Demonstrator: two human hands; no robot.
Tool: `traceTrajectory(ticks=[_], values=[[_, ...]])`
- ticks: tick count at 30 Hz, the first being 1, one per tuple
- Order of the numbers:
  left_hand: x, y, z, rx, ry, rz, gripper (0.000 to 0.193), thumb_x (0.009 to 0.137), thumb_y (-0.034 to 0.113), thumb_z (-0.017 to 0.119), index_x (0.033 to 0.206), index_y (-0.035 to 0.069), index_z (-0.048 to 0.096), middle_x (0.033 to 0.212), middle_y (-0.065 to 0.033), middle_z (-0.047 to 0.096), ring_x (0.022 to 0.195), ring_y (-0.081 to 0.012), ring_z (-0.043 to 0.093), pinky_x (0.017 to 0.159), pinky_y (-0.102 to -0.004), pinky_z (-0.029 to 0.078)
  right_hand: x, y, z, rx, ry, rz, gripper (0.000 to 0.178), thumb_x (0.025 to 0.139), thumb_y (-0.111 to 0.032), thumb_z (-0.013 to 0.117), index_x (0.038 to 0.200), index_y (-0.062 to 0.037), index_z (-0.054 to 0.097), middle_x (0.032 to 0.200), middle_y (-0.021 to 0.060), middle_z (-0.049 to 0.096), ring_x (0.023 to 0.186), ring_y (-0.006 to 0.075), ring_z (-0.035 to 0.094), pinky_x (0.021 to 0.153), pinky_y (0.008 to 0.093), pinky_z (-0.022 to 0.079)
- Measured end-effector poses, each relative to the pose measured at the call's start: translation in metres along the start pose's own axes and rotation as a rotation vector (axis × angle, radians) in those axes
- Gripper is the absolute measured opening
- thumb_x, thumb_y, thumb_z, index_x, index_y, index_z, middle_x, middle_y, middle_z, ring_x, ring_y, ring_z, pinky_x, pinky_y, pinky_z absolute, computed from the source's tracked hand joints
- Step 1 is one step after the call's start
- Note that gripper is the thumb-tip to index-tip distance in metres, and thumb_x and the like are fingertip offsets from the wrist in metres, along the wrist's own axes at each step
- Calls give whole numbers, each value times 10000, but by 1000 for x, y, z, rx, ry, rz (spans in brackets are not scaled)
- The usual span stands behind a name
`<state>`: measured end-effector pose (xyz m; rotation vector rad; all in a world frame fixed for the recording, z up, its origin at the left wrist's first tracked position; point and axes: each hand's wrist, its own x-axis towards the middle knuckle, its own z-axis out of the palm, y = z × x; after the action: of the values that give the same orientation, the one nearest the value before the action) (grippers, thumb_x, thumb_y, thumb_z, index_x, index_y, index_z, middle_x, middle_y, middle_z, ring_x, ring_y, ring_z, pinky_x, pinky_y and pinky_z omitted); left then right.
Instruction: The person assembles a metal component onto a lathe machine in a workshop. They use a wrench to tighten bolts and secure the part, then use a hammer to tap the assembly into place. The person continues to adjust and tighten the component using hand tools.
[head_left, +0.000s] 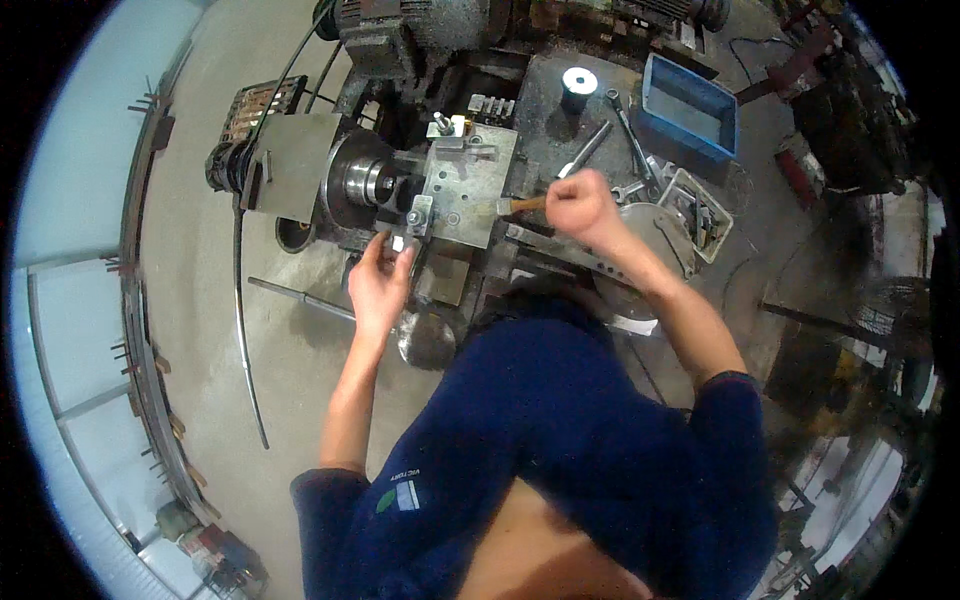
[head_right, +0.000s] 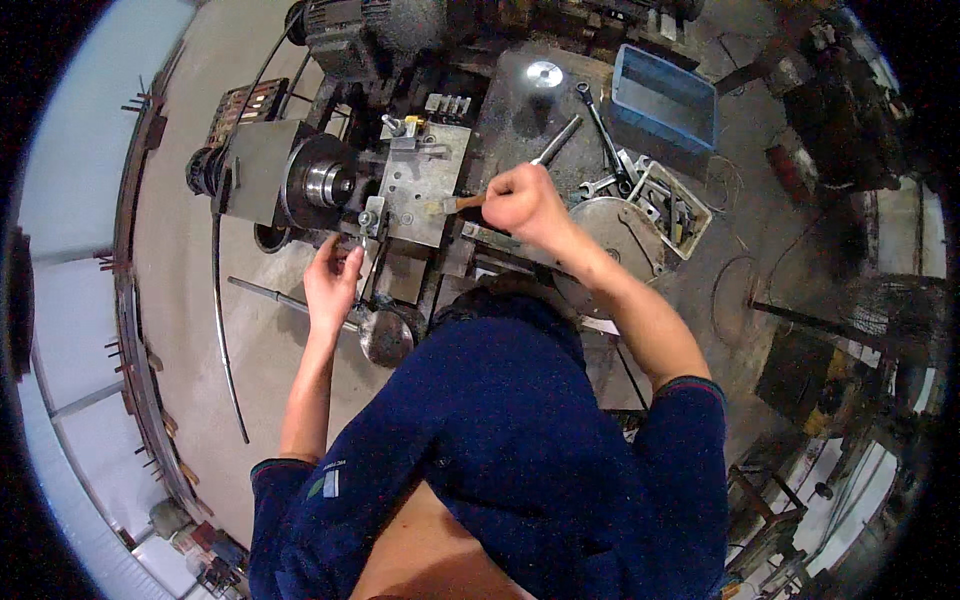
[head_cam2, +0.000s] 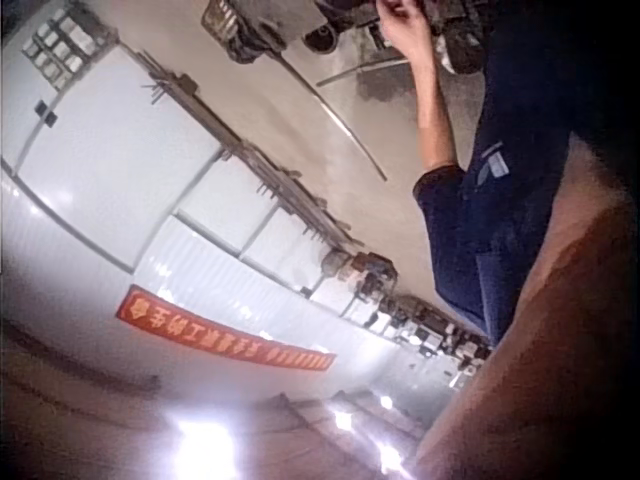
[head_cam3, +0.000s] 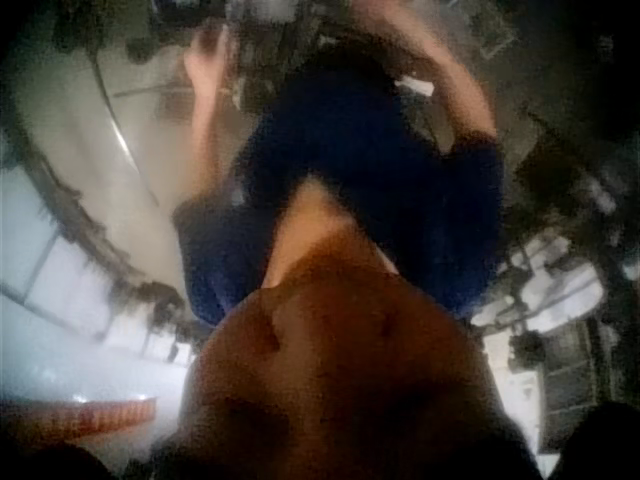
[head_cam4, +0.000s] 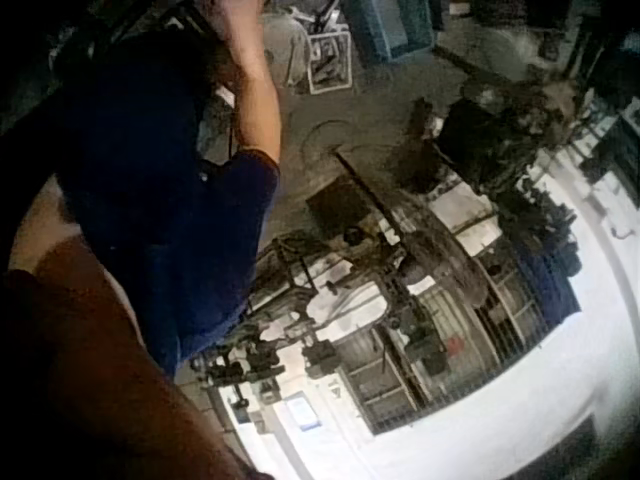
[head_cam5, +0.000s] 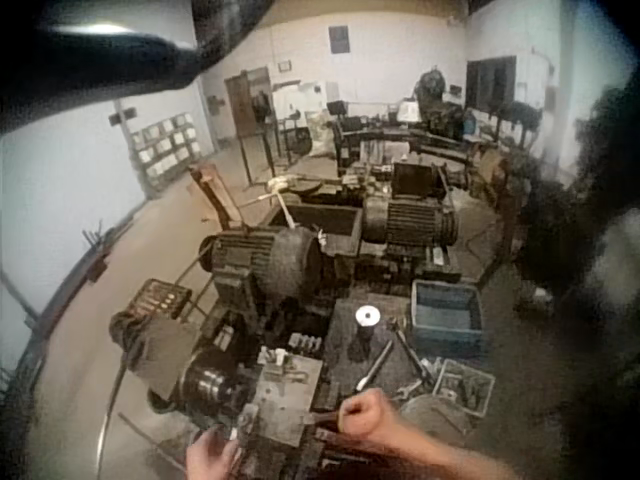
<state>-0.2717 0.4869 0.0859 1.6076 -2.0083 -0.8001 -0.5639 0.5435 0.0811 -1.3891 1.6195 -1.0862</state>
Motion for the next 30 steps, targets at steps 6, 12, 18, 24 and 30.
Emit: traceTrajectory(ticks=[6, 12, 18, 24, 30], values=[[17, 22, 20, 365, -37, 42, 463, 748, 401, 653, 998, 15, 603, 672, -99, 635, 633, -303, 621, 588, -404, 475, 57, 18, 0, -25, -232, -67, 226, 621, -163, 547, 546, 36, 471, 453, 102, 328, 444, 121, 305, 425, 326, 306], [14, 23, 31, 382, 25, 52, 296, 765, 321, 641, 795, 33, 579, 608, -109, 605, 581, -336, 596, 526, -423, 451, 94, 16, 29, -122, -223, -554, 180, 599, -164, 575, 586, 14, 544, 513, 175, 479, 454, 289, 504, 451, 367, 389], [15, 28, 36, 373, 51, 47, 270, 767, 276, 637, 749, 20, 553, 604, -139, 597, 581, -347, 593, 524, -431, 448, 92, 1, 71, 95, -79, -177, 190, 606, -213, 574, 639, -32, 619, 530, 180, 484, 507, 327, 539, 485, 367, 411], [14, 23, 40, 294, 104, 51, 247, 758, 234, 644, 736, 5, 555, 588, -150, 590, 566, -351, 591, 524, -428, 450, 63, 4, 33, -33, -83, -172, 232, 600, -236, 592, 532, -21, 539, 513, 180, 448, 471, 349, 480, 457, 393, 369], [15, 22, 43, 236, 106, 53, 232, 748, 218, 655, 753, 2, 570, 579, -149, 590, 551, -334, 594, 520, -412, 453, 77, 1, 77, 33, -21, -180, 219, 616, -226, 564, 590, -9, 557, 528, 191, 439, 449, 305, 434, 459, 375, 364]])
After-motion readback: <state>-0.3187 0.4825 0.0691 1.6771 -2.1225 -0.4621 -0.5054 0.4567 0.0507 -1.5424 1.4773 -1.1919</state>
